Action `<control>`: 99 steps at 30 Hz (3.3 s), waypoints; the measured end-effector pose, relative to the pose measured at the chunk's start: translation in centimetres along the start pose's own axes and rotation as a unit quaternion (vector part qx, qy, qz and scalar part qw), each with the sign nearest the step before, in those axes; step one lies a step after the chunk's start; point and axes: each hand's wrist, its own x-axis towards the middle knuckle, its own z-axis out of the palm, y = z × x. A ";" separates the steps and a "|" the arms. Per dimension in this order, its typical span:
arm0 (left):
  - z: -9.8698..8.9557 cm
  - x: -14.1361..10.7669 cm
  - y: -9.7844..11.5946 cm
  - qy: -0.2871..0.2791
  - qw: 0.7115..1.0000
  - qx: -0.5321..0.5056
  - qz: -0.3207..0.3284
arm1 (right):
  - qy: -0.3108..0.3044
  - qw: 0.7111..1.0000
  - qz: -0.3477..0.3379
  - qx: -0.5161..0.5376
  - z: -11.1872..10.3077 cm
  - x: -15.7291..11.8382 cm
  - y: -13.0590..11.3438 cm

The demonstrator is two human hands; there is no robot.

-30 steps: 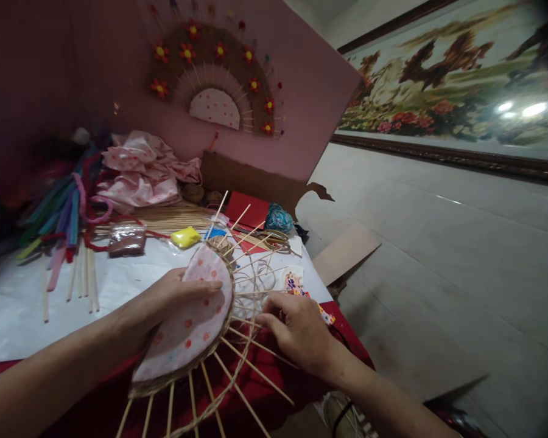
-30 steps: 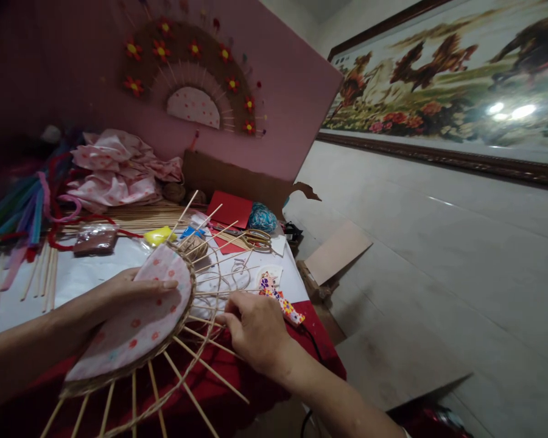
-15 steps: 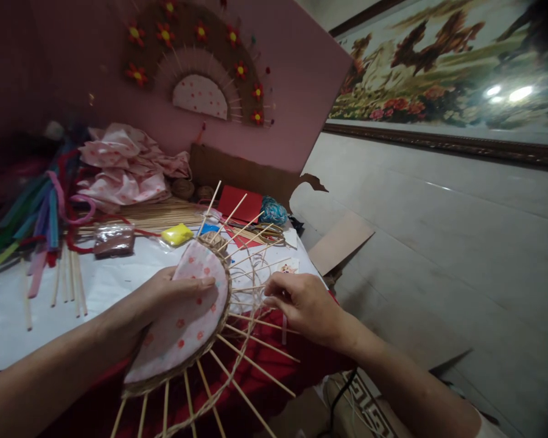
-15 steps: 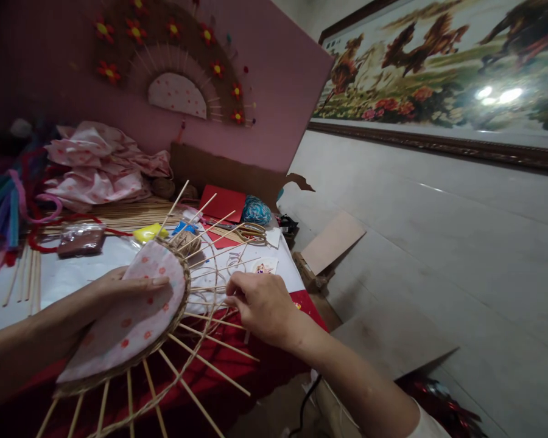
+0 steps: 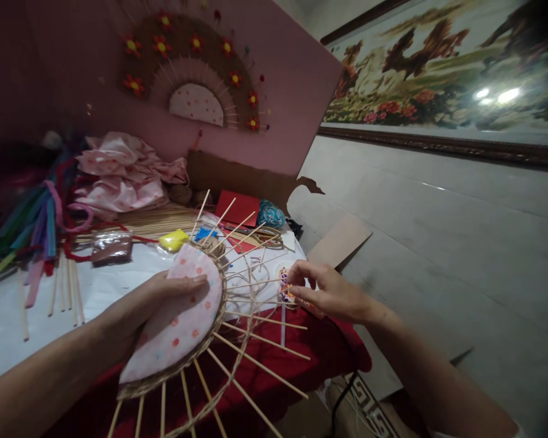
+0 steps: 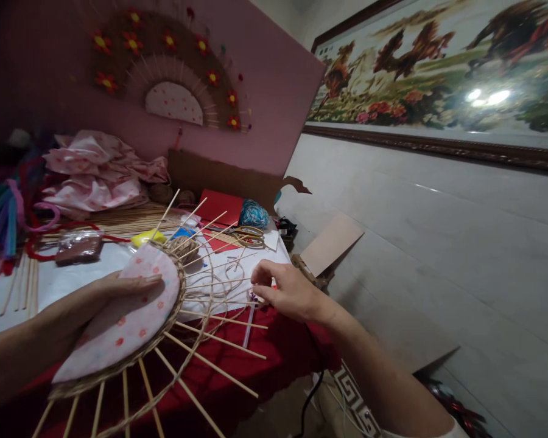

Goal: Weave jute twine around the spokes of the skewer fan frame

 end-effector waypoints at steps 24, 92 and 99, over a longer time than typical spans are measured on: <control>-0.3 0.2 0.3 0.042 0.992 -0.118 -0.034 | 0.071 0.905 0.084 0.410 0.9 -0.9 2.8; 0.9 -1.9 1.5 -0.001 0.978 -0.206 -0.046 | 0.158 0.896 0.037 0.413 8.3 7.4 -0.8; -0.6 -0.9 0.3 -0.020 0.983 -0.184 0.007 | 0.148 0.880 0.060 0.447 8.3 7.0 -0.6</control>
